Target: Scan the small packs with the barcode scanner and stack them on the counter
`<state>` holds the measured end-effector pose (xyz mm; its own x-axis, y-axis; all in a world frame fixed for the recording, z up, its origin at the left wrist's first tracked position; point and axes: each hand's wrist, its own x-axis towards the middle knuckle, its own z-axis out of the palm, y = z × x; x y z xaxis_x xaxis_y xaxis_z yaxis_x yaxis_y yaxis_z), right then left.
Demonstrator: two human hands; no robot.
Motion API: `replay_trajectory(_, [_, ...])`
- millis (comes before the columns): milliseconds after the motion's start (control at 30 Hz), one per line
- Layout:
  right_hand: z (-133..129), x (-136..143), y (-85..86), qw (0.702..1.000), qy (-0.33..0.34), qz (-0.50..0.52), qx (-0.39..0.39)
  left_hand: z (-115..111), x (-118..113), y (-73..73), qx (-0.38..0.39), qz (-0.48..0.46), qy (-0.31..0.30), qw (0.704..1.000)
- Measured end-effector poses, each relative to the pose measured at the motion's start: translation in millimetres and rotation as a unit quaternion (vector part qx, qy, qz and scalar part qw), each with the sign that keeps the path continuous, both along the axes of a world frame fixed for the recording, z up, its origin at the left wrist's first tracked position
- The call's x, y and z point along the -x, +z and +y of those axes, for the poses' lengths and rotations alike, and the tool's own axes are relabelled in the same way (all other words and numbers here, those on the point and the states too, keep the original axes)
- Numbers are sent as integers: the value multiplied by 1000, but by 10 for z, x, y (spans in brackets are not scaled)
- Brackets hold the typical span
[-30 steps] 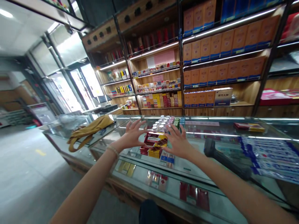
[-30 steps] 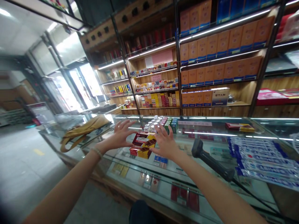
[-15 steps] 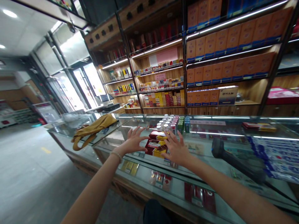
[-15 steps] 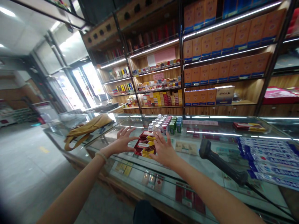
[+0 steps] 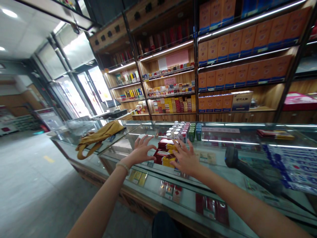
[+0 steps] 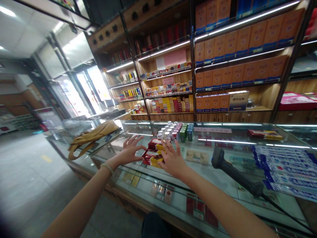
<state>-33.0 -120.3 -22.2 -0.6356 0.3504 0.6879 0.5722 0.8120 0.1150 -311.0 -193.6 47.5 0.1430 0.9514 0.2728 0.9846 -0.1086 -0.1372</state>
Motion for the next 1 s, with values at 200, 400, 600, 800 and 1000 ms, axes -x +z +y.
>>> replay_trajectory(200, [56, -151, 64, 1000, -1, 4, 11, -56, -126, 89, 7, 17, 5, 1000])
replay_trajectory(400, [168, -447, 143, 1000, -15, 18, 10, 21, -400, 139, -55, 18, -1, 998])
replay_trajectory(600, [267, -768, 186, 999, -41, 7, 9, 174, -792, 165, -78, 25, -14, 997])
replay_trajectory(800, [320, -1145, 297, 995, -96, 4, 7, 426, -1231, 123, -126, 0, -38, 991])
replay_trajectory(1000, [441, -1688, 397, 986, -163, 0, 28, 737, -1797, 165, -149, -25, -61, 987])
